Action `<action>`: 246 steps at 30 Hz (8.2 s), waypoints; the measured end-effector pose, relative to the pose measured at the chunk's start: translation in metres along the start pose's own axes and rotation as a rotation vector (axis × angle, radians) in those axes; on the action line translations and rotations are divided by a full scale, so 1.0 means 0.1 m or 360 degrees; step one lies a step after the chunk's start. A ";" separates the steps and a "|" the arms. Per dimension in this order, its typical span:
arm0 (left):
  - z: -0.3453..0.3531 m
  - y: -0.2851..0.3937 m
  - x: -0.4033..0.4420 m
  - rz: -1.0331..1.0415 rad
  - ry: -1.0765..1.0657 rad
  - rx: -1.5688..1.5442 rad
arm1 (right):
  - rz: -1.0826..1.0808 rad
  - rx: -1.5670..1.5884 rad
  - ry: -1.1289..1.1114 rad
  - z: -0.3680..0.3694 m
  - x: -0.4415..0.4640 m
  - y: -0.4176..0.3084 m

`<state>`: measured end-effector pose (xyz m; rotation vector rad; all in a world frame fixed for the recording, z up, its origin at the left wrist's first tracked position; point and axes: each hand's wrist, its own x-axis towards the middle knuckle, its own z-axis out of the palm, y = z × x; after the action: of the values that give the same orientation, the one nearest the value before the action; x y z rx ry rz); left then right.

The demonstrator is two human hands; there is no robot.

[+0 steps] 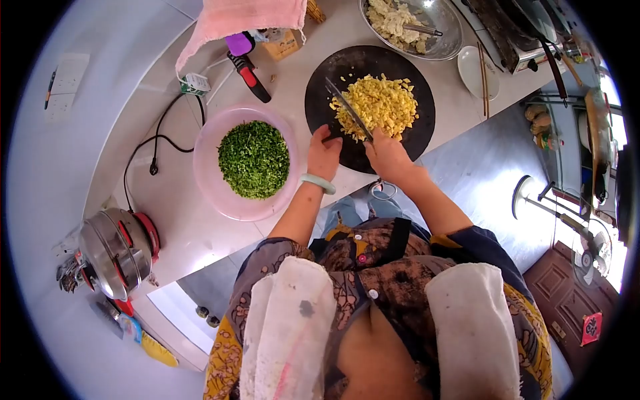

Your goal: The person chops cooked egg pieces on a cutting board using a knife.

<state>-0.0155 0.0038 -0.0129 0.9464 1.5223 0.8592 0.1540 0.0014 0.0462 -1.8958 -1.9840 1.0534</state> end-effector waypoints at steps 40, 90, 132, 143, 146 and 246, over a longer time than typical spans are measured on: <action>-0.20 -0.13 0.04 -0.0134 -0.0185 0.0047 | 0.0218 -0.0026 -0.0052 0.13 -0.01 -0.19; -0.16 -0.04 -0.04 -0.0110 -0.0315 -0.0278 | 0.0153 0.0021 -0.0071 0.33 -0.03 -0.21; -0.01 0.06 -0.20 -0.0135 -0.0349 -0.0387 | 0.0214 0.0095 0.0226 -0.16 0.21 0.51; -0.35 0.10 -0.52 -0.0144 -0.0469 -0.0381 | 0.0208 0.0017 0.0316 -0.17 0.17 0.65; -0.55 0.11 -0.73 -0.0146 -0.0504 -0.0485 | 0.0211 -0.0015 0.0269 -0.26 0.17 0.58; -1.52 -2.07 -3.47 -0.0898 0.1288 -0.0543 | -0.0452 -0.0345 -0.0043 -0.77 0.50 0.73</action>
<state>-0.1599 -0.4021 -0.0349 -0.1424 2.0761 1.0836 0.2491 0.0690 0.0418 -1.6316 -2.3789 0.8201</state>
